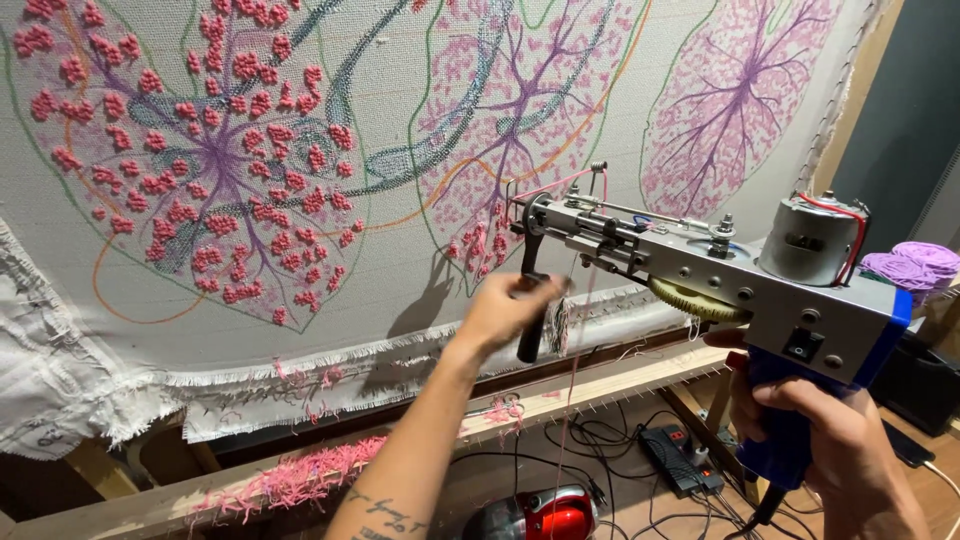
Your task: Using a tufting gun to create a rug on a frame.
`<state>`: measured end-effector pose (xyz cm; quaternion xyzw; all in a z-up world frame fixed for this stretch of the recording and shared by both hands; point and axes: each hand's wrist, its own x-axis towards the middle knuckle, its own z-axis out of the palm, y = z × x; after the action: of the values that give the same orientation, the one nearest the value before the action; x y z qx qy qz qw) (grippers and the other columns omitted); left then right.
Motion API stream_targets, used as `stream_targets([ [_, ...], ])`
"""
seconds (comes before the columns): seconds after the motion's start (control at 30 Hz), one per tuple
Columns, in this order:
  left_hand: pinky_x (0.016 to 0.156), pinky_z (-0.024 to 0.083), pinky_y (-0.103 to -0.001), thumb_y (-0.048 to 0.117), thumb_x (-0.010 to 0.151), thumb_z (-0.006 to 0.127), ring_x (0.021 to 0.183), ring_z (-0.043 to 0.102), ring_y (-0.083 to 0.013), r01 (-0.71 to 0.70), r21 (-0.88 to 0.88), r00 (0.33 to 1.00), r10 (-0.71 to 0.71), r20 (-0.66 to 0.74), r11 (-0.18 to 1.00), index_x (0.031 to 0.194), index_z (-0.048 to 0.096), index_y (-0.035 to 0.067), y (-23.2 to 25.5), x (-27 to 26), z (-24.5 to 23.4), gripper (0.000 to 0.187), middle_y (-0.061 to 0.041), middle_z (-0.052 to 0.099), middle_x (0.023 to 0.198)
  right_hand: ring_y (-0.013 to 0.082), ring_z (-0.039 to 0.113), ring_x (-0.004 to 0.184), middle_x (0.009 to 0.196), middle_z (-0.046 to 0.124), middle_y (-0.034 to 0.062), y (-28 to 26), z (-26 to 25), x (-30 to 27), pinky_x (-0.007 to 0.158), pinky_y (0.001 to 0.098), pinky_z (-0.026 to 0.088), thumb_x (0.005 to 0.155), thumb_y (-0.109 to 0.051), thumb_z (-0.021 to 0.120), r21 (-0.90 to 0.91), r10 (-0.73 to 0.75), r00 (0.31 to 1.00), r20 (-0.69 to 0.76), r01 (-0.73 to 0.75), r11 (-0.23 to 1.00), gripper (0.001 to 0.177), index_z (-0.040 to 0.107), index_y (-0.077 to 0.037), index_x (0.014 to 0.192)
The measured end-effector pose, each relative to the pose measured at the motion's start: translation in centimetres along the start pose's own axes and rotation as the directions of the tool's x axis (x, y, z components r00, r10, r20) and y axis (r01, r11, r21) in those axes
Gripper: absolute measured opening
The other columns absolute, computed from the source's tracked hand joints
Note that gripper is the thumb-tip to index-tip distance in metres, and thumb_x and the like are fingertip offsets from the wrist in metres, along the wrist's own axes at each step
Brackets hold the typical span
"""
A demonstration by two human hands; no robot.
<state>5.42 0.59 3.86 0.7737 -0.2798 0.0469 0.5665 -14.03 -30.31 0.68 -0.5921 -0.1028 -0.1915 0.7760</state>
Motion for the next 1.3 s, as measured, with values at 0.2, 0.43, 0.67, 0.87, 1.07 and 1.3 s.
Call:
stream_targets([
  [0.2,0.063,0.056,-0.035,0.049,0.08,0.077,0.066,0.072,-0.0177,-0.005,0.322,0.778,0.206,-0.594,0.947,0.087,0.078,0.012,2.9,0.5,-3.3,0.038,-0.003,0.075,0.073,0.0229,0.052,0.055,0.073,0.058,0.0169,0.2,-0.8,0.1,0.05,0.0374,0.044,0.082,-0.003,0.062,0.035,-0.035,0.999,0.027,0.034,0.999,0.047,0.063,0.017,0.125],
  [0.43,0.072,0.055,-0.047,0.031,0.092,0.07,0.08,0.071,-0.0361,0.023,0.577,0.682,0.41,-0.606,0.816,0.09,0.077,0.01,-0.3,2.6,-3.0,0.022,-0.013,0.075,0.088,0.0252,0.052,0.05,0.067,0.056,0.0182,0.0,-0.4,0.1,0.045,0.0385,0.042,0.078,-0.004,0.062,-0.053,-0.01,0.999,-0.044,0.008,0.999,0.034,0.063,0.019,0.103],
  [0.67,0.079,0.055,-0.044,0.032,0.09,0.07,0.092,0.071,-0.0325,0.033,0.602,0.844,0.3,-0.445,0.798,0.094,0.078,0.016,-0.2,-1.7,-0.8,0.019,-0.01,0.076,0.102,0.0212,0.048,0.049,0.063,0.053,0.0129,-1.2,2.0,0.0,0.045,0.0347,0.039,0.072,-0.007,0.061,-0.034,0.09,0.996,-0.021,-0.091,0.995,0.042,0.064,0.014,0.109],
  [0.87,0.09,0.056,-0.034,0.027,0.091,0.066,0.102,0.069,-0.0153,-0.032,-0.09,0.999,0.03,-0.022,0.995,0.123,0.066,0.009,-5.0,0.1,-0.5,0.036,-0.004,0.073,0.111,0.0194,0.047,0.048,0.062,0.051,0.0094,-0.9,3.6,0.1,0.045,0.0337,0.039,0.071,-0.008,0.06,-0.035,0.129,0.991,0.029,-0.128,0.991,0.047,0.065,0.014,0.113],
  [1.07,0.077,0.049,-0.025,0.038,0.083,0.079,0.084,0.06,-0.0079,0.052,-0.21,0.993,-0.028,0.114,0.976,0.126,0.068,0.012,-4.0,0.0,2.9,0.052,0.002,0.068,0.093,0.0201,0.048,0.046,0.061,0.053,0.0107,-0.8,5.5,0.4,0.043,0.0338,0.04,0.071,-0.008,0.059,-0.058,0.138,0.99,0.037,-0.135,0.989,0.043,0.065,0.014,0.108],
  [1.3,0.052,0.048,-0.026,0.05,0.079,0.082,0.066,0.056,-0.0067,0.091,-0.194,0.996,-0.088,0.02,0.977,0.106,0.076,0.009,-4.1,-0.4,3.2,0.05,0.001,0.069,0.085,0.0205,0.049,0.048,0.063,0.052,0.0109,0.3,5.3,0.7,0.044,0.0343,0.04,0.073,-0.007,0.06,-0.05,0.165,0.986,-0.007,-0.165,0.985,0.034,0.061,0.011,0.102],
])
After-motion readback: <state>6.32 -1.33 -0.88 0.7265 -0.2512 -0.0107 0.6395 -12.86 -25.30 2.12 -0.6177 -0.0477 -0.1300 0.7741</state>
